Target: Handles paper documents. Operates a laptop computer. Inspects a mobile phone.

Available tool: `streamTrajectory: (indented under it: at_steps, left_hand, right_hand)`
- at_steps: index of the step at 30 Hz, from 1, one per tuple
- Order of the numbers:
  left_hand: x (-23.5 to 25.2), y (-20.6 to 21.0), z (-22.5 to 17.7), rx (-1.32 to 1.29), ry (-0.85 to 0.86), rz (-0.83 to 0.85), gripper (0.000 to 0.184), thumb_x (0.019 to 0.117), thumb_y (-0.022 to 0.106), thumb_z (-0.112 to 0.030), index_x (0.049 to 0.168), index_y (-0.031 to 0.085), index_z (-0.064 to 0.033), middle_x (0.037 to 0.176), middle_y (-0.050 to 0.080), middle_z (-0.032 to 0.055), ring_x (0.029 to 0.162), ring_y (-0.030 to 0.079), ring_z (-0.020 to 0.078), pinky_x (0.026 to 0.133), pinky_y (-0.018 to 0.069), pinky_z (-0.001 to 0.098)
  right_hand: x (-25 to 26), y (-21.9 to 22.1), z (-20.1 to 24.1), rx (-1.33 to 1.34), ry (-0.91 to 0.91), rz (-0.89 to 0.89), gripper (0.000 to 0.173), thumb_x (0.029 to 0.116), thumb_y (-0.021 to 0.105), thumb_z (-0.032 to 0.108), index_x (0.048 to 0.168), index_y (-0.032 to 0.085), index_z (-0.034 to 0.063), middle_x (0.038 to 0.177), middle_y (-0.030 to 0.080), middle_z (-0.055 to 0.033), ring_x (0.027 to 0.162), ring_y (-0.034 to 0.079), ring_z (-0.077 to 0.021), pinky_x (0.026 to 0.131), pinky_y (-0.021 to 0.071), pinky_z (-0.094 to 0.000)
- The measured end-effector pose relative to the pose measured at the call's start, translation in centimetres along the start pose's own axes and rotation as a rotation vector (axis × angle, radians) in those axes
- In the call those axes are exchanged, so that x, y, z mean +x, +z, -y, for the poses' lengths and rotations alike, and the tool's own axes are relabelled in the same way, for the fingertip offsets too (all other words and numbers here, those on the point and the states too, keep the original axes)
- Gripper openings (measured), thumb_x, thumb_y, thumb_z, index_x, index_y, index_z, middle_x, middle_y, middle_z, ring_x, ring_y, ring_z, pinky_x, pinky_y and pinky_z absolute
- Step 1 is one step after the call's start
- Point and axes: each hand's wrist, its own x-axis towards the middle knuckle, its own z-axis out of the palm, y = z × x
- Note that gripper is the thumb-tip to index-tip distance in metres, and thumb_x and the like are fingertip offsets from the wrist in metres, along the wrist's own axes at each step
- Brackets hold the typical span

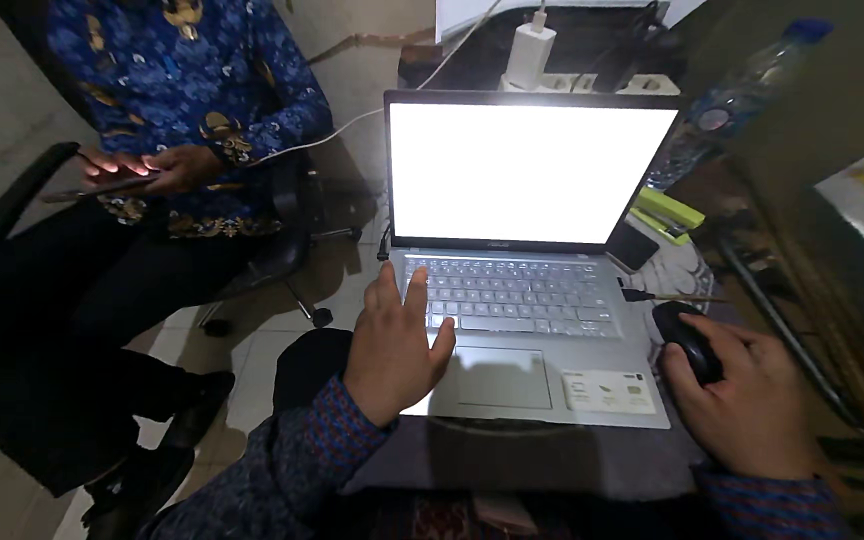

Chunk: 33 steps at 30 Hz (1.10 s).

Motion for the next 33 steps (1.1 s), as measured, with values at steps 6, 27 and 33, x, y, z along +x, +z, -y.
streamTrajectory:
  at_steps: [6,27,33]
  left_hand:
    - [-0.05,0.07,0.00,0.004,0.004,-0.010,0.076,0.0937,0.043,-0.062,0.152,0.048,-0.0137,0.153,0.040,0.0297,0.129,0.052,0.0433,0.091,0.0549,0.0500]
    - [-0.05,-0.05,-0.02,0.007,0.004,-0.005,0.079,0.0934,0.042,-0.065,0.153,0.047,-0.0135,0.154,0.039,0.0295,0.130,0.051,0.0428,0.091,0.0544,0.0503]
    - [-0.03,-0.10,-0.08,0.013,0.001,-0.002,0.079,0.0933,0.042,-0.064,0.153,0.047,-0.0137,0.154,0.039,0.0289,0.130,0.051,0.0424,0.091,0.0544,0.0491]
  right_hand:
    - [0.02,0.04,0.09,0.003,0.008,-0.007,0.050,0.0938,0.055,0.043,0.131,0.068,0.0132,0.126,0.061,-0.0261,0.113,0.060,-0.0429,0.092,0.0495,-0.0584]
    - [0.03,0.21,-0.06,0.004,0.001,-0.023,0.051,0.0924,0.056,0.044,0.131,0.068,0.0130,0.123,0.062,-0.0268,0.110,0.060,-0.0432,0.091,0.0490,-0.0583]
    - [-0.01,0.07,0.13,0.018,0.004,-0.019,0.050,0.0914,0.057,0.043,0.130,0.069,0.0134,0.120,0.061,-0.0265,0.106,0.060,-0.0417,0.086,0.0500,-0.0569]
